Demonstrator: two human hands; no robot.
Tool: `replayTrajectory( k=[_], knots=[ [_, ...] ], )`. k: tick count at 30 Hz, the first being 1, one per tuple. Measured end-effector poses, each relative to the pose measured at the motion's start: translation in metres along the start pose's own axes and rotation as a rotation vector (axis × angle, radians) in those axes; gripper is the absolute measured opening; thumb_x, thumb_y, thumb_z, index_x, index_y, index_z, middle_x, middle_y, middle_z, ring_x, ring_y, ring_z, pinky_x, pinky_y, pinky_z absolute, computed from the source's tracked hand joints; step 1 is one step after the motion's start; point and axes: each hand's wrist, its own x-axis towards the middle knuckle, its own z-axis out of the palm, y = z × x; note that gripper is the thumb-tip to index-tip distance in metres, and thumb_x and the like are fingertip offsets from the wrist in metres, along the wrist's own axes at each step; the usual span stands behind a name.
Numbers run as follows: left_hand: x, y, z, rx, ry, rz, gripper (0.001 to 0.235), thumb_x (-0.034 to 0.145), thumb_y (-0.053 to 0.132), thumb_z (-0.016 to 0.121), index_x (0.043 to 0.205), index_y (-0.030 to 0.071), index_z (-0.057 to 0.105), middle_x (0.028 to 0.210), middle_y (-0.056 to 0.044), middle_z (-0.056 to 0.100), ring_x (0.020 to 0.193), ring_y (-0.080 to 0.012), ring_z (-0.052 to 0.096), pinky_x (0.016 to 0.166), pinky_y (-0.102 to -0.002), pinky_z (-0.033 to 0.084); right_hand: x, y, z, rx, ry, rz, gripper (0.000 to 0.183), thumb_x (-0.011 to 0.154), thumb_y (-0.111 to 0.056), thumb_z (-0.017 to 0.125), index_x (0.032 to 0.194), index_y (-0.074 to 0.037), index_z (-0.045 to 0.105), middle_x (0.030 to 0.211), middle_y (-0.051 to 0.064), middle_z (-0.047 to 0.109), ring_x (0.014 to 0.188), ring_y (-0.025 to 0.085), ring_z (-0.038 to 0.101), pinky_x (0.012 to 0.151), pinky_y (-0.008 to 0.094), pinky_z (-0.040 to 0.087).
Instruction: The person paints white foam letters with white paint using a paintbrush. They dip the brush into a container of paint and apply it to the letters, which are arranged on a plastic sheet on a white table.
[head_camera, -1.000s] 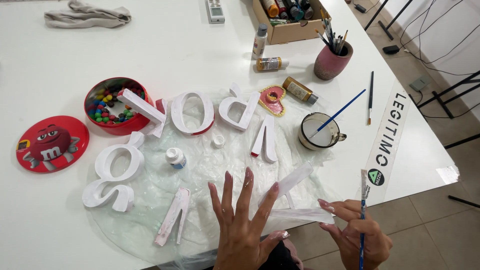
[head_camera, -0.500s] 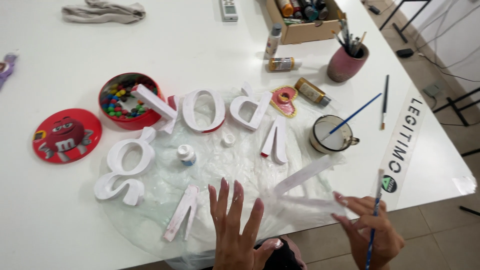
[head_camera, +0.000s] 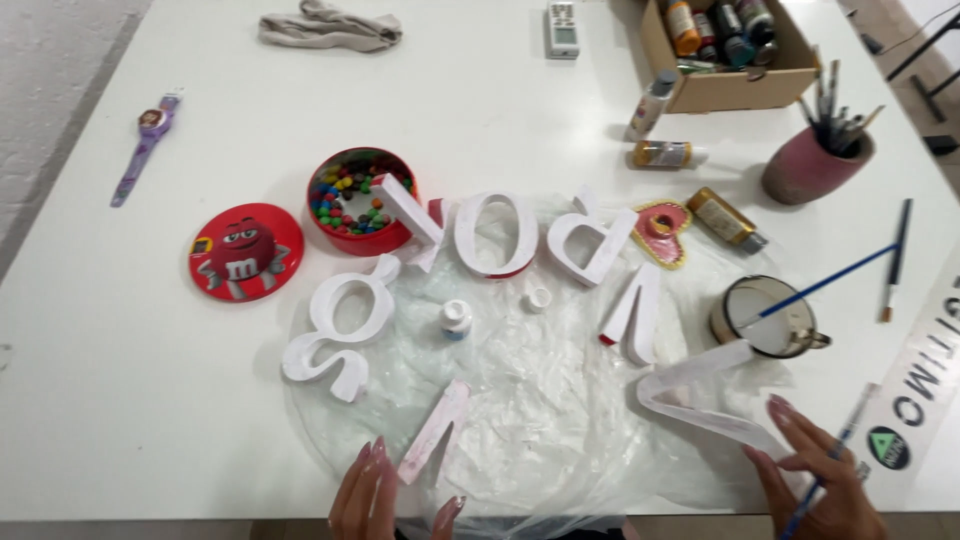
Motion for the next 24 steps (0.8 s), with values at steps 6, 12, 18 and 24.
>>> replayTrajectory(
  k=[6,12,18,24],
  knots=[
    [0.010,0.020,-0.022,-0.041,-0.286,-0.349,0.113,0.074,0.065,0.092,0.158,0.004,0.049,0.156,-0.013,0.060,0.142,-0.0338,0.059,0.120,-0.047,0.049,-0.036,0.046,-0.001,0.049,-0.092,0.066,0.036,0.100,0.010,0.081,0.115,0.004,0.049,0.148,0.036,0.071,0.146,0.045,0.070,0.127,0.045,0.053],
    [0.019,0.024,-0.021,-0.060,-0.314,-0.349,0.095,0.086,0.052,0.091,0.156,0.002,0.050,0.145,-0.012,0.065,0.134,-0.0346,0.061,0.110,-0.046,0.058,-0.083,0.150,0.001,0.010,-0.153,-0.026,0.030,0.097,0.011,0.087,0.104,0.000,0.059,0.161,0.030,0.070,0.153,0.044,0.070,0.126,0.040,0.051],
    [0.014,0.017,-0.018,-0.122,-0.183,-0.263,0.064,0.094,0.031,0.087,0.142,0.000,0.059,0.132,-0.012,0.075,0.121,-0.0333,0.071,0.101,-0.042,0.065,-0.096,0.184,-0.004,-0.040,-0.258,-0.006,0.039,0.086,0.004,0.088,0.113,0.008,0.060,0.170,0.031,0.066,0.160,0.043,0.066,0.115,0.039,0.056],
    [0.053,0.025,-0.033,-0.365,-0.115,-0.401,0.043,0.096,0.018,0.077,0.136,0.010,0.067,0.128,-0.013,0.078,0.110,-0.0271,0.074,0.092,-0.037,0.066,-0.128,0.317,-0.020,-0.142,-0.528,0.131,0.104,0.062,0.007,0.089,0.161,0.011,0.057,0.184,0.027,0.051,0.162,0.033,0.056,0.079,0.035,0.068]
  ],
)
